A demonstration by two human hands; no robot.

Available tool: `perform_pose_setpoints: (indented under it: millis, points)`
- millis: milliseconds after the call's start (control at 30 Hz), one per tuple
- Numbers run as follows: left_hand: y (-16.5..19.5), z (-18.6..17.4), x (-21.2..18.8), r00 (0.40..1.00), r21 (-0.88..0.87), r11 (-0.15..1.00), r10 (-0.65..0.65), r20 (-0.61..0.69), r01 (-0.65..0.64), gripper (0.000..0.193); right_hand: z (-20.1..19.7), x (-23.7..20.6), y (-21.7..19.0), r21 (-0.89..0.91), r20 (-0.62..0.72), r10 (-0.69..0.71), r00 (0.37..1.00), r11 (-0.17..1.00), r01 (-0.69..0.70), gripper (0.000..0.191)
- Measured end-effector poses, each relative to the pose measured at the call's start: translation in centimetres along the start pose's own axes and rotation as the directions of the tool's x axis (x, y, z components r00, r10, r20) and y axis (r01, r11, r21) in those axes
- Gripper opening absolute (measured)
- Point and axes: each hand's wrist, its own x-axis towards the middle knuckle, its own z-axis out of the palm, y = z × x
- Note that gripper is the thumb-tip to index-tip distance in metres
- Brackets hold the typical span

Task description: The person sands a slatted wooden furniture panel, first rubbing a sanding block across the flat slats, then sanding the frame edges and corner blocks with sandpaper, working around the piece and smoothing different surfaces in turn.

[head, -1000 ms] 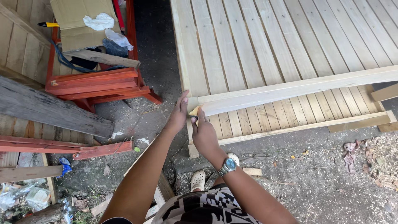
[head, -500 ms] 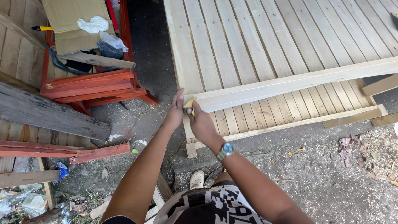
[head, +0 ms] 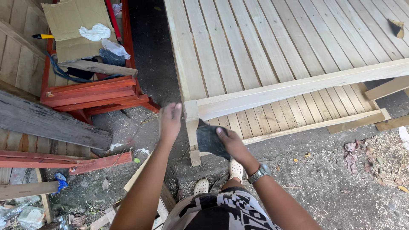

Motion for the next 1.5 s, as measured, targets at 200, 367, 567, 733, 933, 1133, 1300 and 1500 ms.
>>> perform_pose_setpoints:
  millis: [200, 367, 567, 733, 933, 1133, 1300, 1500]
  points:
    - [-0.9, 0.2, -7.2, 0.912, -0.545, 0.806, 0.014, 0.409, 0.232, 0.052, -2.0, 2.2, 2.2, 0.282, 0.097, -0.104, 0.990, 0.957, 0.073, 0.048]
    - [3.1, -0.9, -9.5, 0.745, 0.016, 0.899, -0.373, 0.553, 0.438, 0.072, -0.7, 4.1, 2.8, 0.129, 0.229, -0.168, 0.959, 0.982, 0.141, 0.052]
    - [9.7, -6.0, -5.1, 0.979, 0.168, 0.973, -0.134, -0.155, 0.160, 0.051, -7.9, 7.4, -1.1, -0.082, -0.079, -0.411, 0.908, 0.911, 0.405, 0.035]
    - [10.7, 0.6, -0.3, 0.995, 0.730, 0.678, 0.027, 0.093, -0.087, 0.075, -13.0, 8.4, -3.6, -0.455, -0.143, -0.631, 0.763, 0.726, 0.515, 0.021]
    - [7.6, 6.2, 2.3, 0.998, 0.633, 0.771, -0.049, -0.046, 0.067, 0.068, -18.7, 9.3, -2.4, -0.729, 0.106, -0.774, 0.624, 0.366, 0.578, 0.024]
    - [7.3, 6.4, -1.9, 0.992, 0.723, 0.687, 0.023, -0.123, 0.074, 0.063, -25.2, 10.2, -0.2, -0.806, 0.183, -0.753, 0.633, 0.253, 0.534, 0.033]
    - [9.9, 8.9, -4.1, 0.975, 0.782, 0.596, -0.005, -0.221, 0.181, 0.064, -31.0, 10.2, 0.7, -0.871, 0.141, -0.679, 0.720, 0.260, 0.416, 0.041]
    - [17.4, 26.3, -1.2, 0.971, 0.682, 0.695, 0.116, 0.207, -0.228, 0.067, -36.2, 10.4, 3.6, -0.846, -0.013, -0.766, 0.643, 0.351, 0.401, 0.030]
